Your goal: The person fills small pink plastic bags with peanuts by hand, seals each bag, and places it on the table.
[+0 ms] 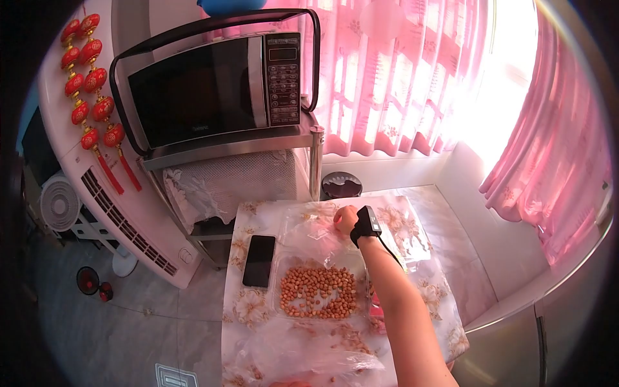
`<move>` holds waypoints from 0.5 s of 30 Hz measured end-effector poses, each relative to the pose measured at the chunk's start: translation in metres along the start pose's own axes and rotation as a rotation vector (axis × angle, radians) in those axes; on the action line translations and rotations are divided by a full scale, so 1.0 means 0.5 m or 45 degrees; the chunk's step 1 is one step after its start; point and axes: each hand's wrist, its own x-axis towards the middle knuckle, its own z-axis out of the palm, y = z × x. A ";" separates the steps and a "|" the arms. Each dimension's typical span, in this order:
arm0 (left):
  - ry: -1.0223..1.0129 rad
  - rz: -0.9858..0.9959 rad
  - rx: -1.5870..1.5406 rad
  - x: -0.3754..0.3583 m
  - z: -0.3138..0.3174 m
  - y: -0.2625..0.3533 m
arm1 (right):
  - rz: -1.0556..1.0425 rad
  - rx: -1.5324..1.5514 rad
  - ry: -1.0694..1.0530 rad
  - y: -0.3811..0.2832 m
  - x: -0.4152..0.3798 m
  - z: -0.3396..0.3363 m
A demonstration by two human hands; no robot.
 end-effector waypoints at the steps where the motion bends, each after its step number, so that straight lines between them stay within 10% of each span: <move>1: 0.001 -0.001 0.001 -0.001 0.000 0.002 | 0.002 0.000 -0.001 0.004 0.001 0.004; 15: 0.015 0.000 0.005 0.016 -0.019 0.015 | 0.230 0.216 0.087 -0.026 -0.009 -0.025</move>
